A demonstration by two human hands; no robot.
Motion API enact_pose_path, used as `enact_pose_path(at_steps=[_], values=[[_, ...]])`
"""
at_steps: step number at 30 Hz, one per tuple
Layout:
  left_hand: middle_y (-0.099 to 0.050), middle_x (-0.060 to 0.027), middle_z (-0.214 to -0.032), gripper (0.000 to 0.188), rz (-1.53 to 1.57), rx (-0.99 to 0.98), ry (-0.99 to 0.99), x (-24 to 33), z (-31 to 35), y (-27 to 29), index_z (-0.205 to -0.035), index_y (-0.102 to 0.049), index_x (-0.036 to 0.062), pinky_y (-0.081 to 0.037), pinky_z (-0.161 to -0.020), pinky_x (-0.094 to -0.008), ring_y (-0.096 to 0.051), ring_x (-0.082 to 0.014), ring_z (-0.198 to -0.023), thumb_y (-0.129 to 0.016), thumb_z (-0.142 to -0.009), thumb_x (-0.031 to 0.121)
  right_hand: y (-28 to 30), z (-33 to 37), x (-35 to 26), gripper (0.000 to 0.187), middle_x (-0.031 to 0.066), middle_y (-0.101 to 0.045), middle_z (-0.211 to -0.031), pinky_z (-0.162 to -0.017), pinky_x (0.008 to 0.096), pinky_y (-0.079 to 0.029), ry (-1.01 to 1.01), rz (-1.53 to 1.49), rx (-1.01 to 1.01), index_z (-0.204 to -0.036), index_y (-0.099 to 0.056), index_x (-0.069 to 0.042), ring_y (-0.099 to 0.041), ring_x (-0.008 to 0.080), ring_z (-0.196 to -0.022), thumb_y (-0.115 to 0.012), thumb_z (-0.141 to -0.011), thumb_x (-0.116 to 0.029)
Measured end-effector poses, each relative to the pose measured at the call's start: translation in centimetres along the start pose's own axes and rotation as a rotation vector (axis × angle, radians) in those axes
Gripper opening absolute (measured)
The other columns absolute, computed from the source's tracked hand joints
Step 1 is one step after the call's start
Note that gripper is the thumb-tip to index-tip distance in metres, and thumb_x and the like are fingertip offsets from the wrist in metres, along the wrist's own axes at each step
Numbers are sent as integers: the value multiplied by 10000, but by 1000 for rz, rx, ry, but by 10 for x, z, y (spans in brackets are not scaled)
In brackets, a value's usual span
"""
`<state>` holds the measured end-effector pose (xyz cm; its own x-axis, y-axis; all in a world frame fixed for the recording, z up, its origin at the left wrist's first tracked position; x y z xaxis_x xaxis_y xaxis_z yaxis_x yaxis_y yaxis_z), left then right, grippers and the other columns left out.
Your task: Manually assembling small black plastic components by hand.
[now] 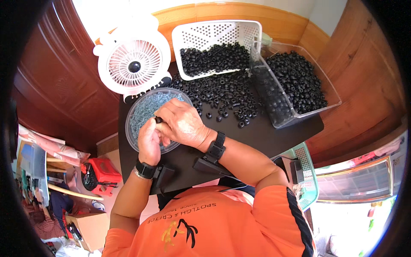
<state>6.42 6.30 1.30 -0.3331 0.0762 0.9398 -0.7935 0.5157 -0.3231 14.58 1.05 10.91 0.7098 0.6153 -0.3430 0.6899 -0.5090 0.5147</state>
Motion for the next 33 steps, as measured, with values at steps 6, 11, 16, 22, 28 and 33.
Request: enact_pose_path(at_steps=[6, 11, 16, 22, 28, 33], values=[[-577, -49, -662, 350, -119, 42, -21, 13, -5, 15, -926, -572, 36, -372, -473, -206, -479, -87, -510, -392, -956, 334, 142, -18, 15, 267, 67, -635, -878, -741, 366, -488, -108, 632, 514, -918, -627, -91, -583, 269, -812, -752, -682, -102], [-576, -50, -657, 316, -120, 74, -1, 14, -7, 23, -915, -575, 40, -372, -475, -210, -482, -86, -512, -420, -947, 313, 199, -5, 32, 199, 91, -619, -1020, -855, 389, -445, -168, 934, 696, -947, -639, -59, -538, 295, -967, -680, -753, -62], [-576, -50, -655, 306, -119, 80, 14, 10, -11, 28, -900, -576, 42, -371, -476, -210, -488, -87, -516, -429, -946, 306, 123, -2, 93, 53, 84, -654, -821, -743, 375, -485, -356, 497, 185, -791, -658, -84, -601, 290, -819, -643, -760, -124], [-576, -47, -653, 300, -122, 90, 33, 6, -13, 35, -895, -577, 49, -369, -477, -209, -494, -85, -517, -434, -944, 307, 50, 39, 131, 186, 103, -629, -649, -584, 335, -470, -704, 249, -557, -731, -656, -49, -611, 251, -606, -704, -631, -198], [-578, -45, -654, 291, -135, 90, 33, 6, -16, 34, -885, -578, 52, -368, -475, -210, -495, -86, -512, -444, -935, 306, 24, 52, 131, 262, 107, -627, -663, -592, 349, -475, -580, 439, -744, -771, -651, -59, -616, 277, -645, -726, -570, -210], [-576, -40, -643, 249, -112, 91, 73, 2, -16, 34, -867, -589, 53, -367, -469, -201, -488, -78, -498, -450, -926, 252, 22, 36, 126, 239, 127, -608, -685, -615, 342, -486, -524, 310, -575, -804, -641, -30, -606, 267, -647, -711, -611, -151]])
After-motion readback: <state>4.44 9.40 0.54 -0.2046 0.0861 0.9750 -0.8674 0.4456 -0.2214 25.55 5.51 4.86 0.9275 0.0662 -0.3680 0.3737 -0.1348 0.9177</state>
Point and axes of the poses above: each hand's wrist, its own z-axis away from the middle knuckle, its own y-axis out of the back of the hand, x = y × z, the point moved 10 cm from there along -z, towards the middle knuckle
